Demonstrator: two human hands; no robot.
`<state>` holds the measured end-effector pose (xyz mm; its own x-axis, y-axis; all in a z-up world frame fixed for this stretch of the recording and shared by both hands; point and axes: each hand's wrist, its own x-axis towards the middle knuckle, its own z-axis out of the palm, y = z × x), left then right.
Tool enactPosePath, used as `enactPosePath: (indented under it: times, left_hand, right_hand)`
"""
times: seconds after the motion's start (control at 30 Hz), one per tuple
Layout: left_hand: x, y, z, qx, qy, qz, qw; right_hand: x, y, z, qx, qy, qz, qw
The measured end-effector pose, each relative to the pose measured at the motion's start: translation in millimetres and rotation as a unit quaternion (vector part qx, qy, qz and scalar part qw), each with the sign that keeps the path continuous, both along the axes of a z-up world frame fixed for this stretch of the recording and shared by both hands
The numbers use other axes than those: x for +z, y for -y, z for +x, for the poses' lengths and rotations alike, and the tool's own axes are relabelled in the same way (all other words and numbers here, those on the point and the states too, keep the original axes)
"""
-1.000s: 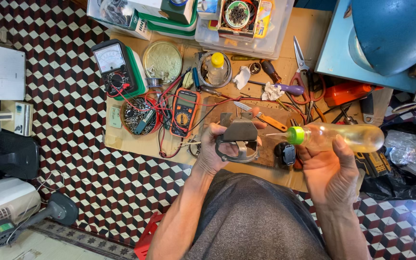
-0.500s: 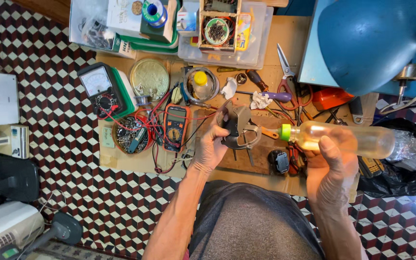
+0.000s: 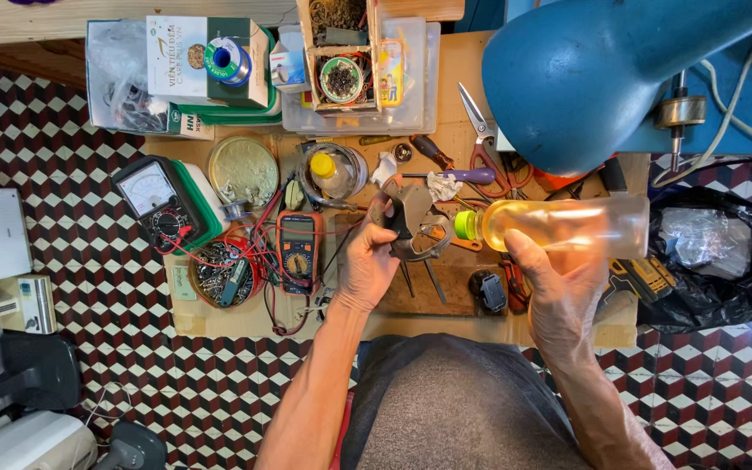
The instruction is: The person disassembles a small electrical motor, cleans the internal components with a cloth, and applies oil to the bearings using a squeeze bottle. They handle the motor housing, rotor, and stator, then reassemble the parts on the workbench.
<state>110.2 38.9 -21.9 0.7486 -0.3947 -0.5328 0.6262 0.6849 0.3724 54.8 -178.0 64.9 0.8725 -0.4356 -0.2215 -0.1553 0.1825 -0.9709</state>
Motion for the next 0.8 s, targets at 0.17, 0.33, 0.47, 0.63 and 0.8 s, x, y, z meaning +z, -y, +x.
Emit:
enactPosePath:
  times: [0.17,0.33,0.47,0.63,0.8]
  left_hand:
    - [0,-1,-5,-0.008,0.038,-0.012,0.999]
    - [-5,-2,-4,0.004,-0.013,0.014,1.0]
    - [5,-3,-3,-0.009,0.006,0.012,1.0]
    - [-16,-7,-12,-0.006,0.006,0.012,1.0]
    - [-14,-11,-18,-0.02,0.016,0.034,0.999]
  right_hand:
    - [3,-1,1,0.024,-0.02,-0.026,0.999]
    - [2,-3,-1,0.044,-0.013,-0.014,0.999]
    - [-1,-4,-1,0.067,0.017,-0.025,0.997]
    - [6,-8,0,0.091,0.008,-0.059,0.994]
    - [19,-4,8,0.166,0.057,-0.272,0.946]
